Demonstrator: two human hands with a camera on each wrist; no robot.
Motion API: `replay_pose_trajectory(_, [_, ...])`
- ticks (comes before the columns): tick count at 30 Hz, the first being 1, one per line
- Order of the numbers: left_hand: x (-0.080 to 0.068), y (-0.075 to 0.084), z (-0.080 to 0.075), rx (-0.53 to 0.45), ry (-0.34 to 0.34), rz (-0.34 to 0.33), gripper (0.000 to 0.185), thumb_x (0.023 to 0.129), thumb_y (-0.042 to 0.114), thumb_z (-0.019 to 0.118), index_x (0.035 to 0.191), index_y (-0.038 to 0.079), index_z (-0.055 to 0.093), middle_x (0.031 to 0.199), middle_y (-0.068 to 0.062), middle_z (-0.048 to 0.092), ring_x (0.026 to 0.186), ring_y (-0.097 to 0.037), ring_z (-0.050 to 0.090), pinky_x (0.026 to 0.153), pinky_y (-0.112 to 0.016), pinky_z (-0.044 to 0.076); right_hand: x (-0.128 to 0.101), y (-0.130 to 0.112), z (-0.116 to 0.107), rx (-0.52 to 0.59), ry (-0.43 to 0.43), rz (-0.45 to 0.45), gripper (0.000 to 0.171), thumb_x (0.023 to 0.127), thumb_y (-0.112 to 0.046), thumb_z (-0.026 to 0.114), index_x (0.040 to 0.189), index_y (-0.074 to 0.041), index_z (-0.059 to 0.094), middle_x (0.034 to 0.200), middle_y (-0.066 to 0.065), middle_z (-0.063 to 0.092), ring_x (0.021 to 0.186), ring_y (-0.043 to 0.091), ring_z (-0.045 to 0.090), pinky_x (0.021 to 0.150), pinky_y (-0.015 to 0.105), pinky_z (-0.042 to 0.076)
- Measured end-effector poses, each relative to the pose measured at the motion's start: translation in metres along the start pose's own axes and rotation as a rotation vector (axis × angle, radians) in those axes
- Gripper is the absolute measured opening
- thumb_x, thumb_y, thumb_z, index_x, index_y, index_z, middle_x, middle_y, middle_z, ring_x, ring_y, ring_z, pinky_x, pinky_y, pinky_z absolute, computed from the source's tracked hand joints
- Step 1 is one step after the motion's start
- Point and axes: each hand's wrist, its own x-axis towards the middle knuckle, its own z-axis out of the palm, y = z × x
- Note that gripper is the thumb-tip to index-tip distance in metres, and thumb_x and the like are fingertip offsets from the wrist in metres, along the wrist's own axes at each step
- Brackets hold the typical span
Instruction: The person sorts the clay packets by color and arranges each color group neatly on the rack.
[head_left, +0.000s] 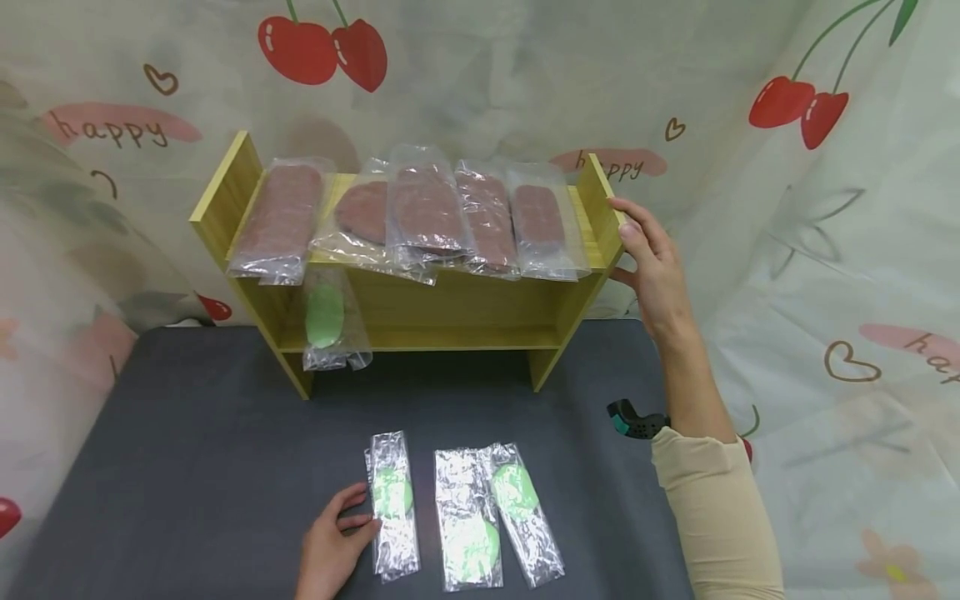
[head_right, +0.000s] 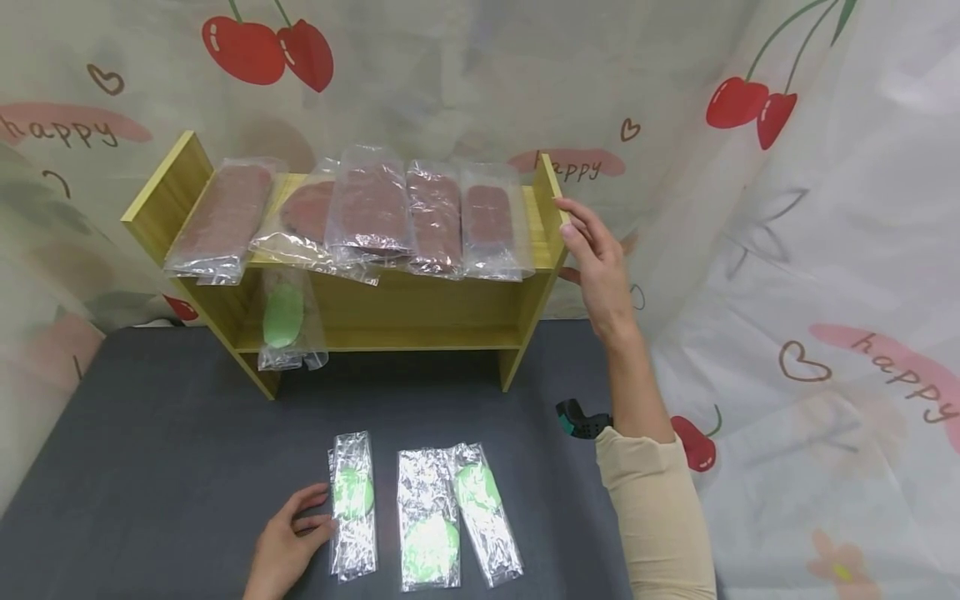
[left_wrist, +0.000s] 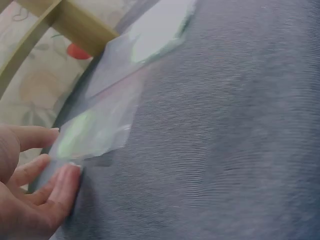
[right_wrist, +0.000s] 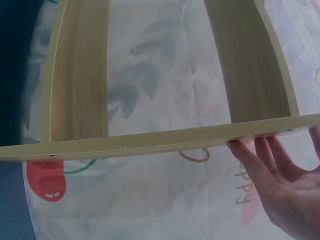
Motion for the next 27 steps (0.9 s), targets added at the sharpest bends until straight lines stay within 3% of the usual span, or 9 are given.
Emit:
replay_pose_trajectory(3, [-0.001,-0.001,0.006,0.058,0.017,0.003,0.057,0.08,0.01,0.081,0.134,0.01,0.06,0.124,-0.016,0.061,0.095,-0.028,0.068,0.071,-0.036,0.055,0.0,-0.001,0.0,-0.002,0.004,-0.002,0.039,0.102,-0.03,0.055,0.14,-0.019,0.056,0.141,0.011,0.047,0.113,0.027,0.05,0.081,0.036,0.052])
replay_pose_trajectory(7, [0.0,-0.001,0.012,0.146,0.026,0.051,0.059,0.077,0.013,0.084,0.131,0.012,0.062,0.12,-0.014,0.06,0.09,-0.026,0.065,0.065,-0.036,0.054,-0.001,-0.001,0.0,-0.011,0.003,-0.008,0.039,0.103,-0.03,0.055,0.14,-0.019,0.056,0.14,0.012,0.048,0.113,0.027,0.05,0.081,0.036,0.052])
replay_pose_trajectory(15, [0.004,0.0,0.022,0.348,0.041,0.113,0.066,0.073,0.03,0.089,0.133,0.022,0.062,0.116,-0.01,0.057,0.077,-0.016,0.058,0.05,-0.032,0.04,-0.001,-0.001,0.001,-0.024,0.0,-0.001,0.039,0.103,-0.031,0.053,0.14,-0.019,0.055,0.14,0.011,0.047,0.114,0.027,0.049,0.082,0.037,0.051])
replay_pose_trajectory(22, [0.007,0.0,0.026,0.372,0.102,0.15,0.067,0.07,0.023,0.09,0.132,0.024,0.063,0.109,-0.009,0.061,0.076,-0.016,0.06,0.05,-0.034,0.04,-0.001,-0.001,0.003,-0.038,-0.003,0.0,0.038,0.104,-0.031,0.051,0.141,-0.02,0.055,0.139,0.01,0.048,0.112,0.027,0.05,0.083,0.038,0.05])
replay_pose_trajectory(27, [0.007,-0.003,0.025,0.362,0.155,0.23,0.065,0.069,0.018,0.089,0.129,0.024,0.065,0.104,-0.003,0.064,0.078,-0.016,0.063,0.055,-0.037,0.044,-0.002,-0.001,0.003,-0.039,0.002,-0.008,0.038,0.104,-0.03,0.051,0.14,-0.02,0.055,0.136,0.011,0.049,0.111,0.025,0.05,0.082,0.037,0.05])
